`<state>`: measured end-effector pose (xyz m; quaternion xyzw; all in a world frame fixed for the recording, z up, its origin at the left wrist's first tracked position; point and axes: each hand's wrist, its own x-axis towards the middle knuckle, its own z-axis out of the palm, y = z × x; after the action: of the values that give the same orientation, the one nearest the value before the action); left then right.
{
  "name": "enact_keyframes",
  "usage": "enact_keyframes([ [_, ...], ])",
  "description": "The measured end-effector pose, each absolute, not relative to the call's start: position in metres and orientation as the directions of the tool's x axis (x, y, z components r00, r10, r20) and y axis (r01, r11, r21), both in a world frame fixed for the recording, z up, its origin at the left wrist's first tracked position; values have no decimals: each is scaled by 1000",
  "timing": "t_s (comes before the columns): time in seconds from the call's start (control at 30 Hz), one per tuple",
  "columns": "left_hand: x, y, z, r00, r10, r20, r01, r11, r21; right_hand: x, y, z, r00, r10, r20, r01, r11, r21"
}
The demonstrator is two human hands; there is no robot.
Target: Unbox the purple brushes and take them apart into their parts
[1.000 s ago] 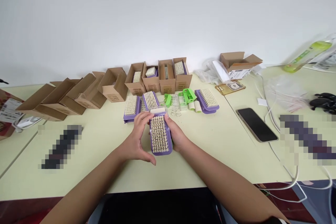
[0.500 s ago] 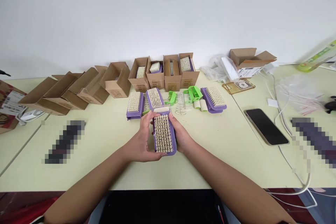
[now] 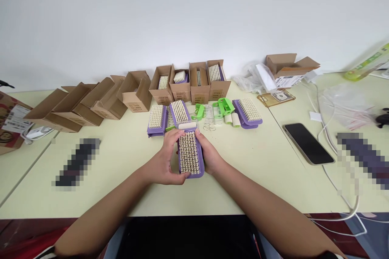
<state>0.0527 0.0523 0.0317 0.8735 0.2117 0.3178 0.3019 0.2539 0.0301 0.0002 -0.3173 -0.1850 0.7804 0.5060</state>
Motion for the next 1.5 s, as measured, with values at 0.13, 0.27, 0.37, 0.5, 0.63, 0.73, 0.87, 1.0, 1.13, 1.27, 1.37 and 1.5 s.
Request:
enact_keyframes([
  [0.13, 53, 55, 29, 706, 531, 469, 175, -772, 611, 254, 31, 0, -305, 899, -313, -671, -437, -600],
  [0.27, 54, 55, 29, 695, 546, 468, 187, -766, 615, 254, 31, 5, -310, 891, -331, -659, -452, -601],
  [0.37, 53, 55, 30, 697, 551, 459, 191, -759, 622, 253, 30, 9, -303, 886, -351, -646, -462, -608],
  [0.5, 53, 54, 30, 690, 551, 470, 194, -766, 613, 252, 30, 12, -309, 880, -360, -645, -472, -601],
  [0.63, 54, 53, 28, 676, 535, 506, 180, -786, 591, 251, 31, 15, -311, 888, -338, -675, -457, -579],
  [0.73, 56, 52, 30, 675, 518, 526, 171, -803, 570, 251, 31, 15, -295, 896, -333, -688, -441, -577],
  [0.87, 57, 51, 36, 677, 497, 543, 165, -821, 546, 250, 31, 15, -296, 901, -316, -685, -431, -587],
  [1.0, 60, 49, 39, 657, 487, 576, 142, -830, 539, 251, 31, 15, -292, 906, -307, -702, -421, -575],
  [1.13, 63, 48, 38, 623, 477, 620, 141, -848, 511, 252, 33, 16, -312, 910, -272, -712, -413, -568],
  [1.27, 65, 45, 37, 629, 476, 614, 168, -855, 491, 251, 35, 17, -288, 924, -252, -716, -383, -584],
  [1.37, 65, 44, 38, 626, 467, 624, 161, -861, 483, 251, 35, 19, -269, 930, -250, -721, -366, -588],
  [1.5, 66, 44, 38, 640, 422, 642, 135, -884, 447, 252, 35, 21, -275, 917, -288, -717, -395, -575],
])
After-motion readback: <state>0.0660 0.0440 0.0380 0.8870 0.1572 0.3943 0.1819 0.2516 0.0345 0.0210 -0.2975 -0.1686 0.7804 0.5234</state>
